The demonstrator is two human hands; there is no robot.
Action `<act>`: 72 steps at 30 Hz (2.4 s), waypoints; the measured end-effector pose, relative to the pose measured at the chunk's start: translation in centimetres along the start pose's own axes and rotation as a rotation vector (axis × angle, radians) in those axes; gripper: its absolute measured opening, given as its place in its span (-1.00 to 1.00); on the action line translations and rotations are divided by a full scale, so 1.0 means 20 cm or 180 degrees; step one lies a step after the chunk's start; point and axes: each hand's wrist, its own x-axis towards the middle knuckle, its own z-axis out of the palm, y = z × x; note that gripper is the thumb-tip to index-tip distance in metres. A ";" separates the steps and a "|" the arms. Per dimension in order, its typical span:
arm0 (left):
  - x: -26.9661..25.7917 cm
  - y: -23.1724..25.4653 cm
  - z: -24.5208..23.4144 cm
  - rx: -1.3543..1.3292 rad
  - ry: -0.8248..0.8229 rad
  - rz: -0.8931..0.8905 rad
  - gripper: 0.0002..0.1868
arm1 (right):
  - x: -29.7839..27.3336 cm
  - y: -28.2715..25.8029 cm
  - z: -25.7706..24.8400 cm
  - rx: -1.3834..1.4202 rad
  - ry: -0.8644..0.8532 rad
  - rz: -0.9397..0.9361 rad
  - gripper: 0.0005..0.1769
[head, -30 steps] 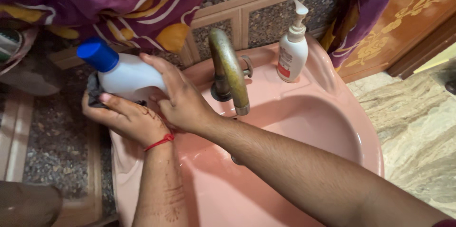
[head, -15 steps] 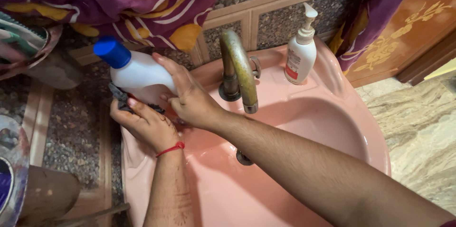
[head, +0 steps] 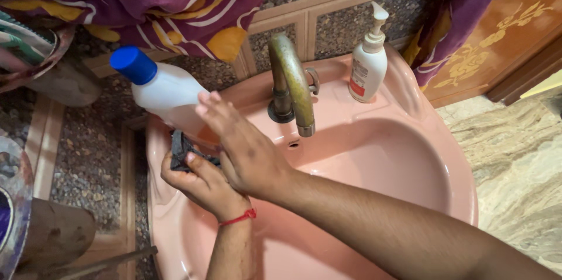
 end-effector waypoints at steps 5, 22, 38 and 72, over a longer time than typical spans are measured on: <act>-0.10 0.03 -0.05 -0.1389 -0.0352 -0.0646 -0.67 | -0.09 -0.04 -0.03 0.0220 -0.0066 0.0042 -0.43; -0.14 -0.19 -0.14 -0.0029 -0.1905 -0.2102 -0.68 | -0.45 0.24 -0.01 0.0378 -0.1187 0.0576 -0.56; -0.27 -0.27 -0.06 0.3053 -0.4257 -0.1217 -0.70 | -0.79 0.42 0.05 -0.0198 -0.2755 0.1992 -0.93; -0.55 -0.68 -0.11 0.4399 -0.6024 -0.1179 -0.65 | -1.22 0.47 0.20 -0.0211 -0.4278 0.1853 -0.59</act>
